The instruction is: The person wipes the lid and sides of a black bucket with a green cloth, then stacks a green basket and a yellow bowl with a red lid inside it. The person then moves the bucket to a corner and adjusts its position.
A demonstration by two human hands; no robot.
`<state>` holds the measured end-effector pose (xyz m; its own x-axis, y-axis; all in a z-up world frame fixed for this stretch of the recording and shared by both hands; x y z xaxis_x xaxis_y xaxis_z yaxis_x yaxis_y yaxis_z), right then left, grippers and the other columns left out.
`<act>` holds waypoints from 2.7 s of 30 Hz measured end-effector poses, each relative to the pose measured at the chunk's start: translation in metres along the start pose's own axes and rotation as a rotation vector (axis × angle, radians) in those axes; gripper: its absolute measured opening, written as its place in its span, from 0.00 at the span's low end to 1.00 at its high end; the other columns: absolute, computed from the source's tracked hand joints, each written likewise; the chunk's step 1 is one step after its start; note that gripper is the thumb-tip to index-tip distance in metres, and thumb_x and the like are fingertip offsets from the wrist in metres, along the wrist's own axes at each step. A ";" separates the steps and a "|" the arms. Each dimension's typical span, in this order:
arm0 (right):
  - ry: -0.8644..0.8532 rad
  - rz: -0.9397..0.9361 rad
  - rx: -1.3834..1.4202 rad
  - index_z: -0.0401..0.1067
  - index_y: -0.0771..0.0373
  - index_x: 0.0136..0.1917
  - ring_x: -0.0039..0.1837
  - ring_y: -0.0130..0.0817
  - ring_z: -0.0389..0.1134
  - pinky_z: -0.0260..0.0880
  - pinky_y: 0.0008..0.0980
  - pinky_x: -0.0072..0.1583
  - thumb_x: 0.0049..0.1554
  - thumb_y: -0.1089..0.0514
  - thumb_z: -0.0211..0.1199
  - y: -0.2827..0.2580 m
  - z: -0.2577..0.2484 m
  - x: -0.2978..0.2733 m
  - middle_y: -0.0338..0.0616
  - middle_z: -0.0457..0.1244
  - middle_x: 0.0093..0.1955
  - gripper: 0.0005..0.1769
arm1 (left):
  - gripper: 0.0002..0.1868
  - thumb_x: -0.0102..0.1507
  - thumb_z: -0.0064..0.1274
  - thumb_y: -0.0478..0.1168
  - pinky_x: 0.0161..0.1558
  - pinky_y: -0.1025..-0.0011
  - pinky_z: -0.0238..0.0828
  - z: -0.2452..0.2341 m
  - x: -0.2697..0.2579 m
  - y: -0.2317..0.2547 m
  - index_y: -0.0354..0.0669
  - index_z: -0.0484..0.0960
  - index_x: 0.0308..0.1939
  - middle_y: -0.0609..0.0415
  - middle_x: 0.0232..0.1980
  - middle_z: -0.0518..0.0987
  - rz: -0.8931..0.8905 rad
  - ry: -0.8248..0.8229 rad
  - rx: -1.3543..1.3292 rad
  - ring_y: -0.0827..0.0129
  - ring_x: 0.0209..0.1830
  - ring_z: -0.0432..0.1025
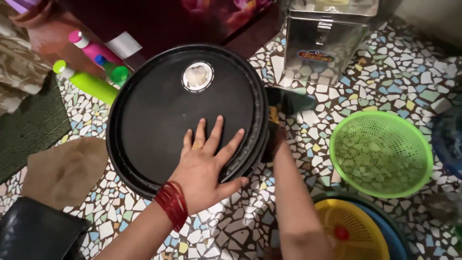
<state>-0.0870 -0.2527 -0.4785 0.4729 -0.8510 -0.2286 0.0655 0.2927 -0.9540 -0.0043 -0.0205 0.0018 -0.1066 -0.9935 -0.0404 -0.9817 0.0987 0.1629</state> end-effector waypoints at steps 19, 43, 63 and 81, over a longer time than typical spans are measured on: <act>0.195 -0.109 0.042 0.57 0.63 0.78 0.72 0.44 0.58 0.59 0.40 0.70 0.70 0.43 0.40 0.017 0.091 -0.184 0.49 0.57 0.75 0.31 | 0.48 0.57 0.56 0.65 0.68 0.33 0.40 0.004 -0.002 -0.003 0.52 0.59 0.77 0.25 0.76 0.52 0.026 0.067 0.022 0.22 0.74 0.45; -0.037 -0.026 0.651 0.59 0.66 0.76 0.70 0.46 0.61 0.63 0.43 0.69 0.72 0.46 0.44 0.077 0.106 -0.174 0.51 0.59 0.72 0.28 | 0.49 0.58 0.57 0.62 0.67 0.32 0.34 0.008 0.000 -0.003 0.55 0.56 0.79 0.27 0.80 0.47 0.025 -0.014 0.023 0.21 0.76 0.38; -0.050 0.139 0.471 0.67 0.59 0.68 0.65 0.45 0.63 0.66 0.42 0.65 0.66 0.36 0.48 -0.034 0.092 -0.141 0.46 0.63 0.66 0.29 | 0.41 0.61 0.47 0.65 0.71 0.38 0.35 0.010 -0.120 -0.088 0.54 0.59 0.74 0.49 0.79 0.55 0.358 -0.010 0.251 0.51 0.78 0.48; -0.495 -0.140 -1.829 0.56 0.48 0.79 0.80 0.43 0.53 0.56 0.39 0.76 0.66 0.36 0.43 0.047 0.069 -0.012 0.39 0.53 0.81 0.33 | 0.32 0.61 0.50 0.53 0.71 0.35 0.41 0.009 -0.145 -0.105 0.53 0.74 0.70 0.46 0.77 0.66 -0.674 0.370 0.151 0.49 0.78 0.54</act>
<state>-0.0288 -0.1991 -0.5072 0.7433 -0.5430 -0.3907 -0.6034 -0.7964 -0.0412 0.1128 0.1141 -0.0186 0.5535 -0.7937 0.2523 -0.8296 -0.5522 0.0830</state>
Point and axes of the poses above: each hand's wrist, its own x-axis towards the middle knuckle, its own z-axis out of the palm, y = z × x, the point moved 2 cm from there along x, towards the middle knuckle
